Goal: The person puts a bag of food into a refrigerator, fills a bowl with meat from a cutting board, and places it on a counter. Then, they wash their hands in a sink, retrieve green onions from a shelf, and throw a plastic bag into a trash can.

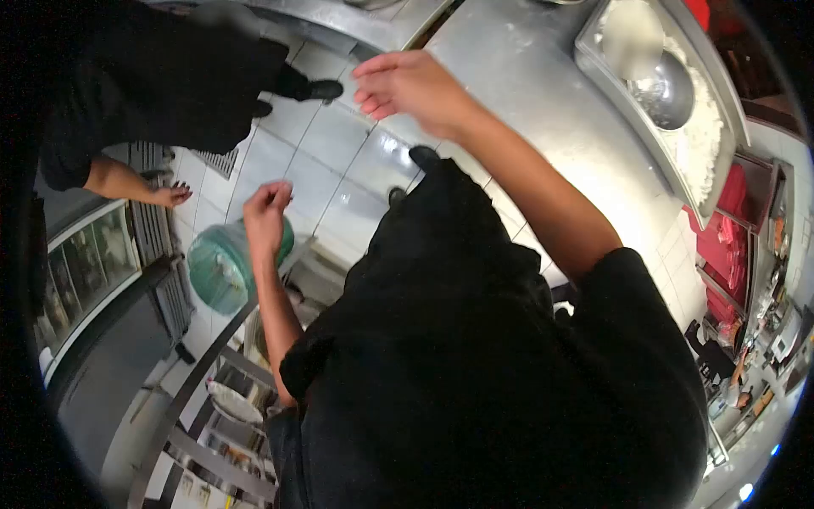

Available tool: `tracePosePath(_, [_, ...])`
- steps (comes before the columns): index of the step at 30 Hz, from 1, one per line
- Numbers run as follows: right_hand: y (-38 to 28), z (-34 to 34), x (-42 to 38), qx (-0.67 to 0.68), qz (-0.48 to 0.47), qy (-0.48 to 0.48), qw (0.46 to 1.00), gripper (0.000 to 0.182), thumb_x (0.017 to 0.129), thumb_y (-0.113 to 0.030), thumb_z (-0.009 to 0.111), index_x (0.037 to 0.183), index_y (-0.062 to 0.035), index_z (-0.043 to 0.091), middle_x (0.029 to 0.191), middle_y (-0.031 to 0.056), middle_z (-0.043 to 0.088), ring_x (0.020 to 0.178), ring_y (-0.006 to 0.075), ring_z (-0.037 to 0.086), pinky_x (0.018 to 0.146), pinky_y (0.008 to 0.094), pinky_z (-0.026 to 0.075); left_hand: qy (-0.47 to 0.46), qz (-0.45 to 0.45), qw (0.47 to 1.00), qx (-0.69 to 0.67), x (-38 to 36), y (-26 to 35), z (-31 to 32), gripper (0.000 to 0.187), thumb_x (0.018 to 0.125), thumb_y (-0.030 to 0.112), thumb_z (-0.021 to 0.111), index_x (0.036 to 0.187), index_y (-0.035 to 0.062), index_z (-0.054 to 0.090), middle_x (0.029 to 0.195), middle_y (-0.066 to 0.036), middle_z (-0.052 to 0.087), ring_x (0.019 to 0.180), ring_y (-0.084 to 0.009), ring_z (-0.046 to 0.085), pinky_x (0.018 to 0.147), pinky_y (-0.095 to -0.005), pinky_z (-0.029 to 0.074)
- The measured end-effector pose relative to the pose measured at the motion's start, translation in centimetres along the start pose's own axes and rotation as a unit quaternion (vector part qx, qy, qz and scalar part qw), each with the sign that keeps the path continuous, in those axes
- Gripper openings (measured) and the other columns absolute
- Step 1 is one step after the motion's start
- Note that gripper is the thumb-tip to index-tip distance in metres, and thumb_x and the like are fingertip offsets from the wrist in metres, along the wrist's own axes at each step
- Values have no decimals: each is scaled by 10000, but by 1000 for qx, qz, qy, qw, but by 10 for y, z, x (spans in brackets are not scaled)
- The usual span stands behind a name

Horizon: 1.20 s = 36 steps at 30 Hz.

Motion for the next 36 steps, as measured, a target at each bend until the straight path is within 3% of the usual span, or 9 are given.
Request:
tracePosePath(3, [4,-29,6,20,18,22,999,273,914,-84,542,1148,54,570,921,86,625,806,148,614,758,273,512,-70,21,997,-14,27,16,37,185,881,130,659,941,-45,666,776,-27,639,723,-88,555,696,-233,459])
tracePosePath(6, [-2,-48,6,28,24,31,999,276,922,-80,517,1156,57,563,934,92,617,813,146,609,752,270,502,-64,63,996,26,52,83,53,146,842,101,668,890,-36,681,722,-45,642,659,-88,537,619,-247,440])
tracePosePath(9, [-12,-67,2,59,11,56,997,270,911,-81,565,1125,83,575,910,130,634,767,167,628,704,277,519,-51,135,987,73,82,148,63,135,826,95,687,882,-29,683,728,-54,659,647,-78,554,611,-245,452])
tracePosePath(11, [-19,-78,-1,72,3,65,995,277,908,-86,573,1129,81,573,910,131,635,765,168,628,698,273,517,-67,183,981,14,105,178,71,142,816,69,698,915,-31,678,755,-53,671,647,-74,564,611,-233,460])
tracePosePath(13, [-26,-86,-4,88,-7,78,993,278,906,-87,576,1130,78,573,909,129,636,762,168,629,694,270,515,-92,202,975,-25,131,205,74,177,829,47,688,985,-33,663,831,-38,673,723,-72,580,674,-225,474])
tracePosePath(21, [-44,-77,11,131,-26,96,986,260,923,-80,555,1143,60,564,916,102,624,786,159,611,715,279,493,-92,248,964,-22,205,306,51,208,863,108,668,1014,-34,660,845,-19,642,782,-86,572,745,-229,465])
tracePosePath(30, [-98,-43,10,163,-90,191,964,283,911,-71,574,1154,74,573,917,135,640,777,172,610,703,296,502,-60,236,965,-94,311,292,-27,179,875,137,659,989,-1,667,835,-8,649,737,-88,580,690,-237,455])
tracePosePath(34, [-135,-59,-10,126,-127,266,947,322,920,-63,550,1215,65,542,939,157,662,764,173,615,703,298,503,-3,186,974,-130,368,241,-79,187,861,162,689,913,-17,681,787,-19,649,686,-89,565,651,-237,458])
tracePosePath(36, [-158,-71,-11,102,-159,261,947,351,920,-62,552,1245,66,518,948,171,662,749,176,622,692,295,506,39,148,981,-116,390,205,-108,134,834,104,666,871,-24,685,738,-28,640,648,-98,562,615,-239,458])
Point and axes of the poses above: each hand's wrist, its own x-axis towards the middle knuckle, its own z-axis out of the palm, y = z × x, the point moved 8 cm from there along x, towards the middle knuckle
